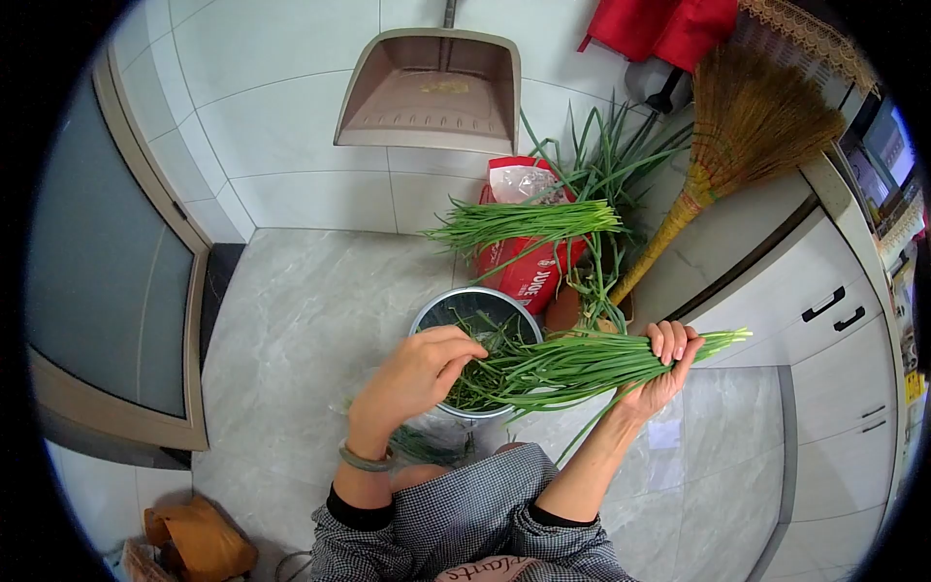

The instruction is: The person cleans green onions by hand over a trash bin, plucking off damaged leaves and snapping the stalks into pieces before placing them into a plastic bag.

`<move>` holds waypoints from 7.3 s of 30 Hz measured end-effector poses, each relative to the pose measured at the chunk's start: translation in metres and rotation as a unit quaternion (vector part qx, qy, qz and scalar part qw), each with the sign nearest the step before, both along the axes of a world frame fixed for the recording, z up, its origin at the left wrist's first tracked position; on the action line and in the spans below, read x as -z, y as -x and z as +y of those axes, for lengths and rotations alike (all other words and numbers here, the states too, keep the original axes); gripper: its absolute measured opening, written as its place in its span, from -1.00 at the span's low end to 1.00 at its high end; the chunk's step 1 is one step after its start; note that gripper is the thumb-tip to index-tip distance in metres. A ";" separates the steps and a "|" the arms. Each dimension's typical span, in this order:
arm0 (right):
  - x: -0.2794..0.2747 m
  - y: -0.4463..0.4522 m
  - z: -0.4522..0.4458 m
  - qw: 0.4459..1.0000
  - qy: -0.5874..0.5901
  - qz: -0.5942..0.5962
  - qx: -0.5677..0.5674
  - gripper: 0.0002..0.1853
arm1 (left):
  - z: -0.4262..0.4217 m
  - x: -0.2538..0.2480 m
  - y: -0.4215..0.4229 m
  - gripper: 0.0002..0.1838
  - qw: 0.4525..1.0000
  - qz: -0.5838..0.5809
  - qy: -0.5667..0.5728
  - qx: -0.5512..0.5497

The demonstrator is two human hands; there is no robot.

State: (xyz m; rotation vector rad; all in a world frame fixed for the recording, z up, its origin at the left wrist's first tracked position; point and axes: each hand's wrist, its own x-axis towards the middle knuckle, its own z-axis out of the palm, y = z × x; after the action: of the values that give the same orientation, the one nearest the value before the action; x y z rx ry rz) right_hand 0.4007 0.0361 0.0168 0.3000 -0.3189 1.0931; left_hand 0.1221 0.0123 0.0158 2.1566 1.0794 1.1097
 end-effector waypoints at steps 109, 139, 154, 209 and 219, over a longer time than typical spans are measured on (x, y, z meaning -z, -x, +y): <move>0.007 0.000 0.002 0.994 0.022 0.097 -0.048 -0.81 | 0.003 0.013 -0.021 -0.92 0.985 -0.075 -0.031 -0.151; -0.001 0.012 -0.001 0.989 -0.058 0.101 -0.096 -0.82 | -0.014 0.002 -0.039 -0.84 0.968 -0.128 -0.073 -0.201; -0.009 -0.005 -0.015 0.979 -0.168 0.070 -0.094 -0.77 | 0.022 0.059 -0.026 -0.95 0.976 -0.066 0.058 -0.198; -0.018 0.005 -0.020 0.932 -0.296 0.113 -0.176 -0.84 | -0.015 0.006 -0.025 -0.87 0.989 -0.100 0.090 0.069; -0.018 0.004 -0.021 0.930 -0.302 0.110 -0.180 -0.83 | -0.005 0.024 -0.022 -0.87 0.979 0.085 -0.039 -0.181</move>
State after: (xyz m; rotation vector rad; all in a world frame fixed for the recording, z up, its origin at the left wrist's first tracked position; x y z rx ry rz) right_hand 0.3962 0.0154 0.0351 1.0570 -0.4055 1.2893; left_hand 0.1441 0.0070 -0.0085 2.2026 1.5782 1.1532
